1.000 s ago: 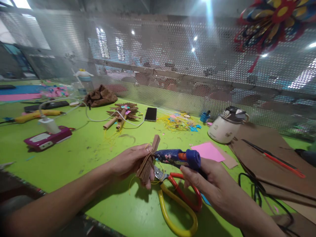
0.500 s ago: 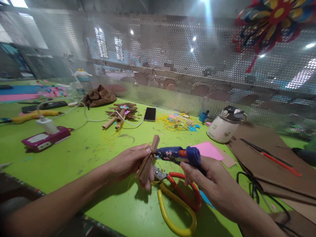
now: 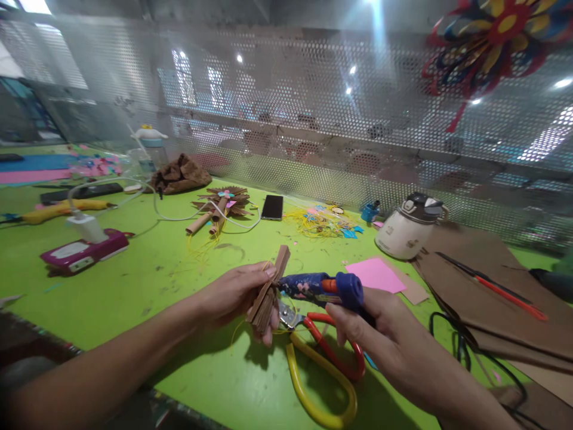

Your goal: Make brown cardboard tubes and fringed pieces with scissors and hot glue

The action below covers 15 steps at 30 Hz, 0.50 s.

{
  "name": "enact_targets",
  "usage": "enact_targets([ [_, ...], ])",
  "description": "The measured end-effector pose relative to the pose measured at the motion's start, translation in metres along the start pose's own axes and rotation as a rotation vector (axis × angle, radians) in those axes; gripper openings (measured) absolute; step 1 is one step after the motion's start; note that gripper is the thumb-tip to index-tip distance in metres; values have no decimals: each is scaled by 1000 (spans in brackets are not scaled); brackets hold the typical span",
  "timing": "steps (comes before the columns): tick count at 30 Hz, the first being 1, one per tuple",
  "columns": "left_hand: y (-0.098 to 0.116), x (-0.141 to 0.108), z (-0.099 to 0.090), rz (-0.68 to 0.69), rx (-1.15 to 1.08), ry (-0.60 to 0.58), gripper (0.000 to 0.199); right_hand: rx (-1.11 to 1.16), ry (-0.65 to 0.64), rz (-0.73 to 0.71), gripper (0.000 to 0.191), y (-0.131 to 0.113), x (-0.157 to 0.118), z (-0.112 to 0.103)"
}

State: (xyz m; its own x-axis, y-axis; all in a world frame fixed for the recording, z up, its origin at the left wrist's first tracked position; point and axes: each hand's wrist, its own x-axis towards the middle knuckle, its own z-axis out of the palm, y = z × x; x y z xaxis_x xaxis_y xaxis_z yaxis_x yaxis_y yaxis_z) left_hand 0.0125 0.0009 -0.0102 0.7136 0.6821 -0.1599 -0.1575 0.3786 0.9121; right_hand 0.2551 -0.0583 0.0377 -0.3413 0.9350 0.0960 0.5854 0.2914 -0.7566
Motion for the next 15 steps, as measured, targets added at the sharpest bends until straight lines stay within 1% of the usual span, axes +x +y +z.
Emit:
enact_targets([
  [4, 1, -1, 0, -24, 31, 40, 20, -6, -27, -3, 40, -2, -1, -1],
  [9, 4, -2, 2, -26, 50, 16, 21, 1, 2, 14, 45, -3, 2, -2],
  [15, 4, -2, 2, -36, 48, 12, 20, 26, -16, 30, 43, -1, 1, -2],
])
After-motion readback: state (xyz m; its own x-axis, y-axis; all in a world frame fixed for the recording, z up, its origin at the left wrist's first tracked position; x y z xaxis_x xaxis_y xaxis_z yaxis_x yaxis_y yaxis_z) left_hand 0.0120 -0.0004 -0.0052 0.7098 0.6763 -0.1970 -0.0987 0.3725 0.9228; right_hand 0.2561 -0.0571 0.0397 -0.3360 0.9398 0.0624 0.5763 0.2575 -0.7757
